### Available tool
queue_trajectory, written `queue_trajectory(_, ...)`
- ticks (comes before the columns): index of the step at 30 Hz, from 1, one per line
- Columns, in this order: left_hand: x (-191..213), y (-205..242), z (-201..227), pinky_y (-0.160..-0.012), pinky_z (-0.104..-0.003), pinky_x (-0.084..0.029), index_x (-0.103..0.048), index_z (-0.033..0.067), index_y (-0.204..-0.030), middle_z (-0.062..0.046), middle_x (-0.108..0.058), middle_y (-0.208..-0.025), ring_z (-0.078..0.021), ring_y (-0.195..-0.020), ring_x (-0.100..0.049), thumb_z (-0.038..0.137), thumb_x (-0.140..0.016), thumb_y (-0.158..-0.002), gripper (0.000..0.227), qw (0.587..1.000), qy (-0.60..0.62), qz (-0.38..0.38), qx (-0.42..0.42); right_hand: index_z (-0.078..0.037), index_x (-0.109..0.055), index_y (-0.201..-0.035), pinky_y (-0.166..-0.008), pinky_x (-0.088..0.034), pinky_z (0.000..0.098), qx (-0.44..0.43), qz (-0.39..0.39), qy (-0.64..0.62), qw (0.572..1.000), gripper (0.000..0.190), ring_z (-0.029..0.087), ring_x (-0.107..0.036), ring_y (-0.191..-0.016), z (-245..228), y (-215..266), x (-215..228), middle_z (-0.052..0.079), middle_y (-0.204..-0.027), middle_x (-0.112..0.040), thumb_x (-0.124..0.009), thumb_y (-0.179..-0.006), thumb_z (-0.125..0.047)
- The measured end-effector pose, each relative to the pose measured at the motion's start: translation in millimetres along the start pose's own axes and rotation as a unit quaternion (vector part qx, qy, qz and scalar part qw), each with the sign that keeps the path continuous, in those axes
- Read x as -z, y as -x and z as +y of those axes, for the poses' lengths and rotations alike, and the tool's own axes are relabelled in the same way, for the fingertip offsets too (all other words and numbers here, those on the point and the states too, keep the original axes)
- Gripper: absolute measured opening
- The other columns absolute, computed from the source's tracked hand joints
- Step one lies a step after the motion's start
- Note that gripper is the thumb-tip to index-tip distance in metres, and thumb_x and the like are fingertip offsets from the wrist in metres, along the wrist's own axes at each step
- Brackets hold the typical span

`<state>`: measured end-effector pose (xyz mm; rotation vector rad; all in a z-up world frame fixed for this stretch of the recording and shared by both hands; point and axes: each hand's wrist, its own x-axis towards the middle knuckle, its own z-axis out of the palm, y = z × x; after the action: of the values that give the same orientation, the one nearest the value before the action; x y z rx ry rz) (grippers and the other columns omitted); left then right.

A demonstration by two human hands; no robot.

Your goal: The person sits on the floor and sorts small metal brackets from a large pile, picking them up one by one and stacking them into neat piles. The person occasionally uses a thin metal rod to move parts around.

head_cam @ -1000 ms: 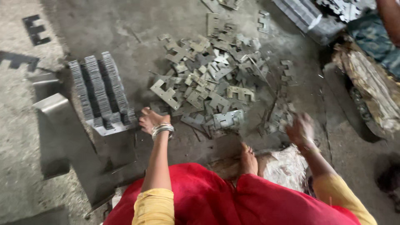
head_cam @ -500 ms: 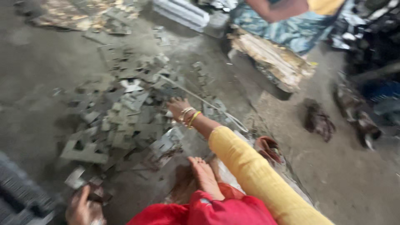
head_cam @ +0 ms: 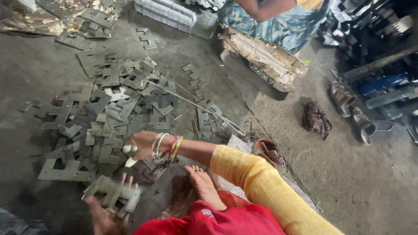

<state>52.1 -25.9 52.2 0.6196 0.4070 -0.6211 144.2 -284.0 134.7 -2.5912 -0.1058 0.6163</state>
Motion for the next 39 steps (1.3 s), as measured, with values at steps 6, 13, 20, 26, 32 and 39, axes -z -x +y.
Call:
queue_trajectory(6,-27.0,34.7,14.2,-0.101,-0.050,-0.049,-0.046,0.0084,-0.150,-0.022,-0.060,-0.139,-0.0361,-0.124,-0.060,0.027,-0.053,-0.100,0.054,0.999,-0.034,0.001,-0.040,-0.006,-0.074,-0.101,-0.082,-0.058,0.0467,0.095,0.170,0.318,0.928,0.033,0.040,-0.062,-0.114,90.4,-46.7,-80.4,0.024,-0.121,-0.065,-0.070,-0.074,-0.025)
queue_trajectory(13,-5.3,73.3,11.0,-0.092,-0.050,-0.060,-0.056,-0.0047,-0.130,-0.027,-0.070,-0.121,-0.0389,-0.108,-0.071,0.011,-0.068,-0.092,0.042,0.989,0.036,0.077,-0.121,0.005,-0.071,-0.093,-0.068,-0.057,0.0512,-0.018,0.136,0.202,0.970,0.031,0.039,-0.070,-0.075,171.8,-46.3,-89.2,0.021,-0.078,-0.070,-0.073,-0.074,-0.019)
queue_trajectory(20,7.5,52.6,-7.7,-0.090,-0.050,-0.060,-0.052,-0.0107,-0.125,-0.028,-0.071,-0.118,-0.0385,-0.104,-0.073,0.010,-0.072,-0.092,0.044,0.985,0.025,0.068,-0.159,0.001,-0.065,-0.119,-0.079,-0.056,0.0509,-0.098,0.108,0.046,0.988,0.069,0.045,-0.069,-0.091,132.0,-2.0,-30.9,0.029,-0.094,-0.070,-0.087,-0.058,-0.023)
queue_trajectory(26,0.6,50.6,4.3,-0.087,-0.048,-0.062,-0.056,-0.0139,-0.130,-0.026,-0.072,-0.117,-0.0362,-0.102,-0.074,0.026,-0.069,-0.098,0.053,0.992,-0.014,0.005,-0.124,-0.014,-0.072,-0.119,-0.084,-0.060,0.0451,0.035,0.109,0.056,0.992,0.043,0.036,-0.074,-0.096,59.8,30.0,8.1,0.014,-0.107,-0.075,-0.077,-0.076,-0.017)
queue_trajectory(32,-12.4,51.1,13.8,-0.072,-0.048,-0.066,-0.059,0.0026,-0.130,-0.021,-0.076,-0.105,-0.0350,-0.085,-0.077,0.061,-0.055,-0.090,0.070,0.997,0.067,-0.036,0.013,-0.009,-0.061,-0.123,-0.096,-0.050,0.0454,0.249,0.140,0.163,0.944,0.058,0.033,-0.059,-0.113,4.6,82.1,13.8,0.011,-0.118,-0.064,-0.081,-0.068,-0.016)
queue_trajectory(39,1.4,35.6,0.4,-0.076,-0.045,-0.063,-0.058,-0.0005,-0.130,-0.020,-0.073,-0.105,-0.0310,-0.086,-0.074,0.038,-0.062,-0.102,0.048,0.996,0.006,-0.075,-0.039,-0.011,-0.060,-0.125,-0.098,-0.042,0.0461,0.196,0.045,0.279,0.939,0.074,0.029,-0.055,-0.117,24.5,90.0,-14.1,0.006,-0.118,-0.064,-0.081,-0.055,-0.015)
